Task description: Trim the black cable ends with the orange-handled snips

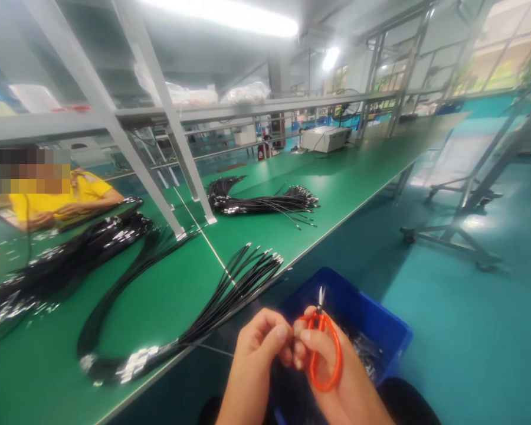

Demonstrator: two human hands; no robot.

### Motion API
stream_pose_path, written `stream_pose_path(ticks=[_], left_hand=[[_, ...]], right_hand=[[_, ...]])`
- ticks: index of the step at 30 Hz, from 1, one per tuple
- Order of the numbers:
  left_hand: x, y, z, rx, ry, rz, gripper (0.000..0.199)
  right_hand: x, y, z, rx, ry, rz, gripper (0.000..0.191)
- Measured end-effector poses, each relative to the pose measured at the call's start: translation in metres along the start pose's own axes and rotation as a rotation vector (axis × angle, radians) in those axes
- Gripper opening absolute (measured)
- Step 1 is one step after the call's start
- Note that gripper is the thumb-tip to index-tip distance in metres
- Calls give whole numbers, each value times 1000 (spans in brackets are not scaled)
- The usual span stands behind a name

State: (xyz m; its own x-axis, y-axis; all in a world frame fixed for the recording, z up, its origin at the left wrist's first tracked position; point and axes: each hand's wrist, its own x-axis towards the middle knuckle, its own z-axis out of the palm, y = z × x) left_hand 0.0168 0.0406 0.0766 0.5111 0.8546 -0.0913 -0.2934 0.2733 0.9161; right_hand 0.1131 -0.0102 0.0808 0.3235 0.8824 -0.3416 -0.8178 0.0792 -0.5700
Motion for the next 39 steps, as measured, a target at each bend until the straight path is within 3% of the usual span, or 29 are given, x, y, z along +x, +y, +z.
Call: stream_pose_path(ticks=[9,16,23,29,32,35,39], left_hand=[[2,1,8,-119,-81,-21,19],[-1,-3,10,-67,-10,4,16],[1,-1,11,-141,-74,-29,19],[-1,-4,7,46,-7,60,11],[-1,-4,9,-29,6,64,17],[0,-2,12,-161,11,-16,18],[0,-2,13,-113,52,-12,16]], right_hand=[[0,2,-1,14,18,13,22],[-1,-2,0,6,35,16,22],[3,3,-6,19,19,-5,21],[8,9,-14,44,-1,-23,22],[7,7,-12,68,-17,-39,22],[6,5,-11,68,-7,-32,22],[6,6,-10,62,-1,-18,21]])
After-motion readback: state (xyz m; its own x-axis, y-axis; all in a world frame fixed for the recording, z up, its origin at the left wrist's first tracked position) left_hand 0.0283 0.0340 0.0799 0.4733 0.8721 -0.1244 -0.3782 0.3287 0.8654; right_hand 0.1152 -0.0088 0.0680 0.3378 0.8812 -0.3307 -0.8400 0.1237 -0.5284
